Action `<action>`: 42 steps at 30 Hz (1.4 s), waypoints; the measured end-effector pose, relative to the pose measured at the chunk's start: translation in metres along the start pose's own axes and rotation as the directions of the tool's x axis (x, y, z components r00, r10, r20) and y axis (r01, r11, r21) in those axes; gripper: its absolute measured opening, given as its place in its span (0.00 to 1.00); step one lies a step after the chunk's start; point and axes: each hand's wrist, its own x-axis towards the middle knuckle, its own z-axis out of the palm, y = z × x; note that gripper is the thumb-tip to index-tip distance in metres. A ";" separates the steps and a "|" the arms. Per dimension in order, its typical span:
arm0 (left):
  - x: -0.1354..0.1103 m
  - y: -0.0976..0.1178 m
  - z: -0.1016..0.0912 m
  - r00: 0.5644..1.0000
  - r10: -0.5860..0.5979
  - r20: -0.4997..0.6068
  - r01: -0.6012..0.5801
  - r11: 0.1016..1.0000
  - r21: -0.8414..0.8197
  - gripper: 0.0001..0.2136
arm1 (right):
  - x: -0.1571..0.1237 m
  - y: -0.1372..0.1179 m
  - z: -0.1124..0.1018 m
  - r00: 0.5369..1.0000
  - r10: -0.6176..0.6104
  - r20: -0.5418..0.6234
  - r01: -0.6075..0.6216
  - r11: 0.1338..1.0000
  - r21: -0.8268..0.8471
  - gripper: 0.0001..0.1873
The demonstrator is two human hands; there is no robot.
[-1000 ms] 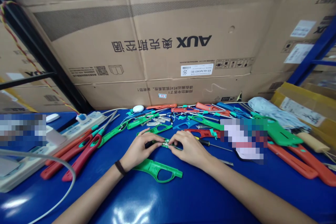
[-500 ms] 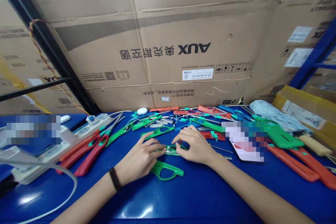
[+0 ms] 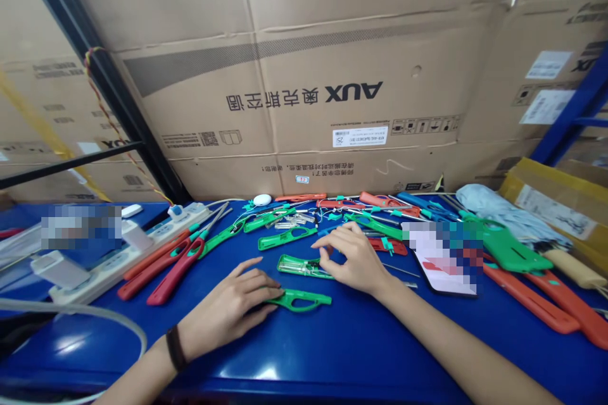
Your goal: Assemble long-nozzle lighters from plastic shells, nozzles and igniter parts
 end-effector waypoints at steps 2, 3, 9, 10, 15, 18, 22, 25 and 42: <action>-0.002 0.007 0.007 0.998 0.001 -0.057 -0.001 1.000 -0.004 0.10 | 0.005 -0.002 -0.008 0.995 0.054 -0.087 -0.053 0.999 0.010 0.08; -0.003 0.009 0.009 0.997 -0.014 -0.074 0.012 1.000 -0.026 0.10 | 0.007 -0.003 -0.013 0.989 0.085 -0.122 -0.083 0.996 0.026 0.07; 0.015 0.000 0.001 0.964 -0.253 -0.080 0.216 0.923 -0.319 0.12 | 0.012 -0.007 -0.036 0.981 0.089 0.174 -0.117 0.981 0.157 0.05; 0.021 -0.005 -0.001 0.953 -0.289 -0.087 0.238 0.898 -0.371 0.13 | 0.011 -0.007 -0.036 0.971 0.090 0.223 -0.124 0.982 0.143 0.06; 0.048 -0.022 -0.008 0.939 -0.340 -0.047 0.266 0.809 -0.524 0.13 | 0.003 0.005 -0.028 0.951 0.190 0.244 -0.191 0.981 -0.018 0.09; 0.054 -0.019 -0.008 0.967 -0.249 0.059 0.238 0.789 -0.566 0.11 | 0.002 0.014 -0.029 0.956 0.227 0.188 -0.217 0.974 -0.070 0.07; 0.059 -0.017 -0.006 0.985 -0.175 -0.004 0.149 0.849 -0.507 0.10 | 0.002 0.017 -0.030 0.967 0.223 0.125 -0.214 0.973 -0.083 0.07; 0.068 -0.036 -0.006 0.955 -0.266 -0.131 0.195 0.897 -0.397 0.12 | 0.001 0.015 -0.029 0.976 0.204 0.076 -0.198 0.977 -0.083 0.07; 0.073 -0.150 -0.028 0.746 -0.625 -0.228 0.632 0.773 -0.051 0.20 | -0.003 0.024 -0.027 0.971 0.238 0.012 -0.235 0.964 -0.121 0.08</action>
